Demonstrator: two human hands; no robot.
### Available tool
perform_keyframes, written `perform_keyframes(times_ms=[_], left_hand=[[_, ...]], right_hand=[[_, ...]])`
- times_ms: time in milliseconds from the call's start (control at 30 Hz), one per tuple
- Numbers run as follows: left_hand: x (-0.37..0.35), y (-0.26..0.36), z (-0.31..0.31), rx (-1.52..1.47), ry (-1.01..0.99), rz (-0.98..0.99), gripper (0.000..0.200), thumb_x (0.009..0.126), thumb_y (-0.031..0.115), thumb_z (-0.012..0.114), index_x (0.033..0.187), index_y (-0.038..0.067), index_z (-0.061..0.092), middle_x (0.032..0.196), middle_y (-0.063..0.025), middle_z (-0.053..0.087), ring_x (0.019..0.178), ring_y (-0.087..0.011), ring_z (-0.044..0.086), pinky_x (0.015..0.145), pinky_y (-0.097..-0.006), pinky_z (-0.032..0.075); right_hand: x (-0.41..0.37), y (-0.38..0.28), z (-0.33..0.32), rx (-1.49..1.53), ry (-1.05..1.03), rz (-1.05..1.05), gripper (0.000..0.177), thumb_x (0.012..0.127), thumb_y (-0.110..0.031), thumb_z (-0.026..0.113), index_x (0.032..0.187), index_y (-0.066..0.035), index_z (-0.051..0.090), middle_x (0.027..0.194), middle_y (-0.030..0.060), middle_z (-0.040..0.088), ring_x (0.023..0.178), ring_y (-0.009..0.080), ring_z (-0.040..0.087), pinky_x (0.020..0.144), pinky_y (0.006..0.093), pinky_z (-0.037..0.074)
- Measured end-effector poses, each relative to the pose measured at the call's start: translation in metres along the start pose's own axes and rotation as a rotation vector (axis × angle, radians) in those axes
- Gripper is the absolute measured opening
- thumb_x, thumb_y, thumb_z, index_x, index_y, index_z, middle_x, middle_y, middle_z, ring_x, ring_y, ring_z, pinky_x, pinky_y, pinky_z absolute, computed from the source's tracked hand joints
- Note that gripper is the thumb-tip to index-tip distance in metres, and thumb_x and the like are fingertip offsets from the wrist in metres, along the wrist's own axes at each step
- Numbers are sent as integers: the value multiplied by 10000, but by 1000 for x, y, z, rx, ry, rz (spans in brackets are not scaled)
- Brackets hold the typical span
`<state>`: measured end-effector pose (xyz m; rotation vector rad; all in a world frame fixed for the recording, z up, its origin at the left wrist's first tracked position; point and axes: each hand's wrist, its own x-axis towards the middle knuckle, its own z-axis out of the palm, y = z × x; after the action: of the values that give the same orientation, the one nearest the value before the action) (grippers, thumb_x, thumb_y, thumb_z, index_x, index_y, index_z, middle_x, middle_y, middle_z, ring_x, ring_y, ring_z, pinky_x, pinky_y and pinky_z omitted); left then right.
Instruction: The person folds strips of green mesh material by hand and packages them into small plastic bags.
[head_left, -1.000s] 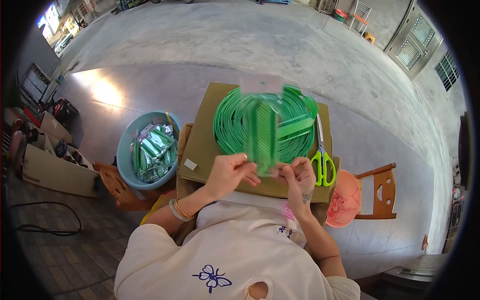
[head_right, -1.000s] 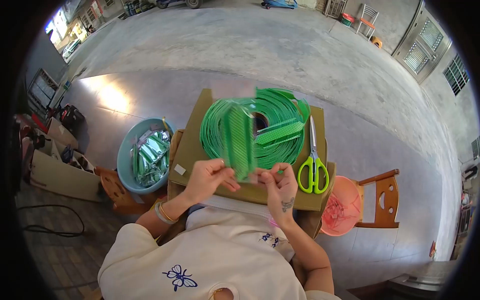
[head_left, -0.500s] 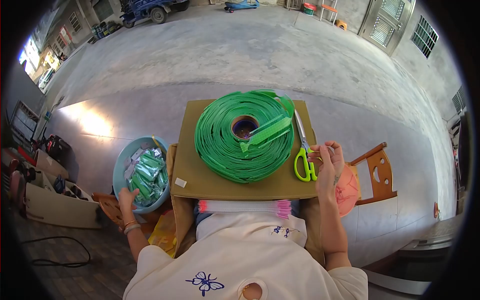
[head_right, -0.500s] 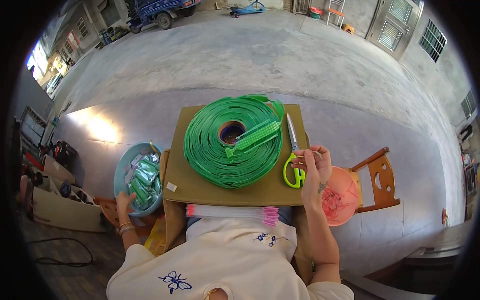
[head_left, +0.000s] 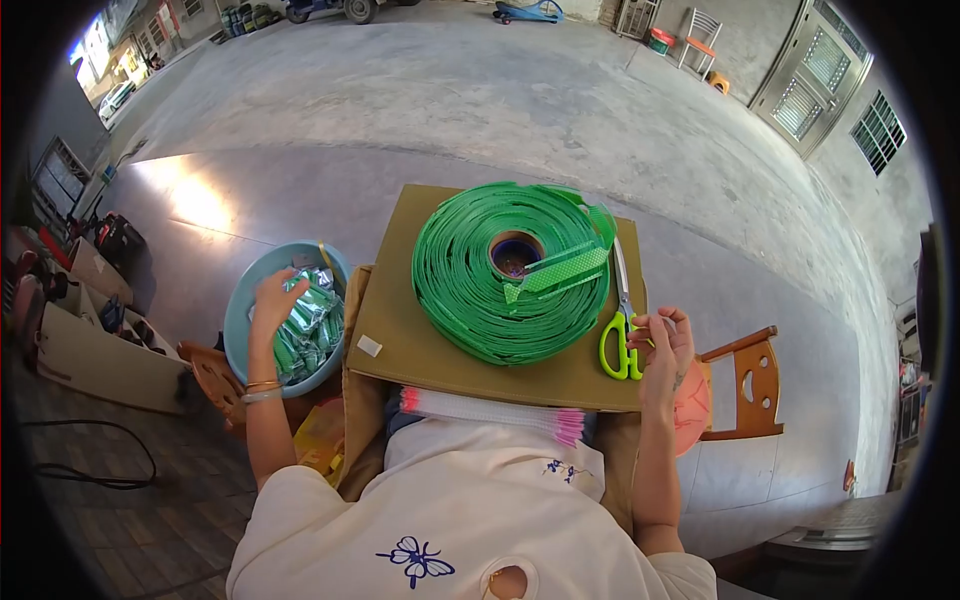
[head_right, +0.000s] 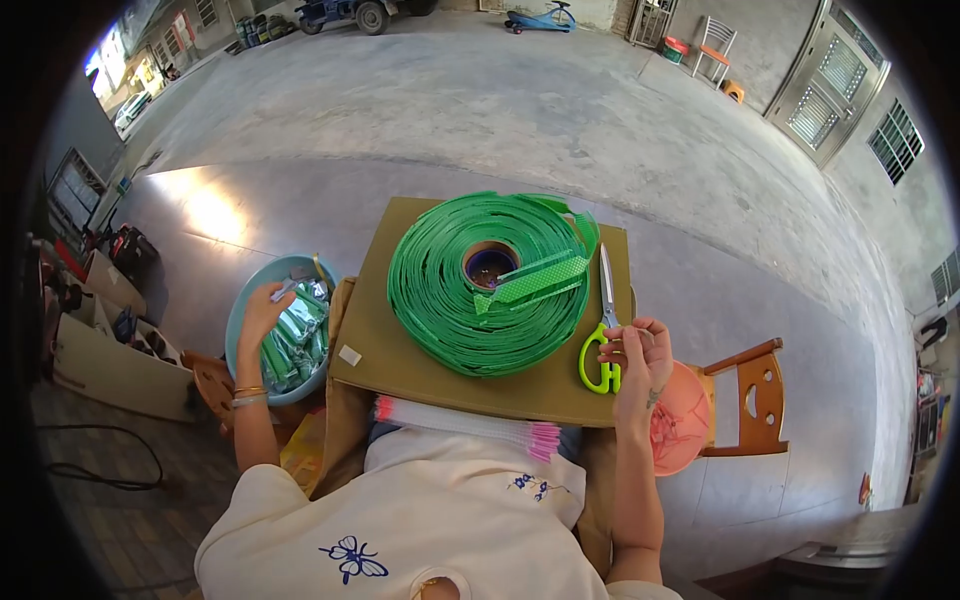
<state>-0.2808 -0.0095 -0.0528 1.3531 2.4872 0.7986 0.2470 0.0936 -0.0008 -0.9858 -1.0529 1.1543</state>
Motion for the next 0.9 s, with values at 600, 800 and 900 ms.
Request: perform_keyframes(times_ms=[600, 800, 900], left_hand=[[69, -112, 52, -447, 77, -561, 823, 713, 326, 719, 1303, -112, 349, 1273, -308, 436, 1195, -382, 439, 945, -447, 401], [65, -155, 75, -179, 210, -1121, 1323, 570, 581, 763, 1407, -70, -28, 1425, -369, 90, 1328, -495, 135, 1079, -544, 162], [78, -194, 105, 1, -29, -1210, 1312, 574, 570, 773, 1426, -19, -32, 1429, -334, 119, 1310, -512, 169, 1074, -564, 167]], right_hand=[[3, -9, 29, -135, -219, 84, 161, 910, -94, 513, 1048, -22, 474, 800, 103, 644, 631, 125, 595, 555, 225, 484], [5, -20, 46, -167, -300, 79, 163, 906, -88, 515, 1044, -11, 476, 796, 103, 637, 625, 127, 592, 559, 238, 488], [6, -18, 49, -148, -359, 107, 170, 903, -84, 518, 1047, -5, 476, 795, 109, 640, 624, 127, 595, 557, 238, 493]])
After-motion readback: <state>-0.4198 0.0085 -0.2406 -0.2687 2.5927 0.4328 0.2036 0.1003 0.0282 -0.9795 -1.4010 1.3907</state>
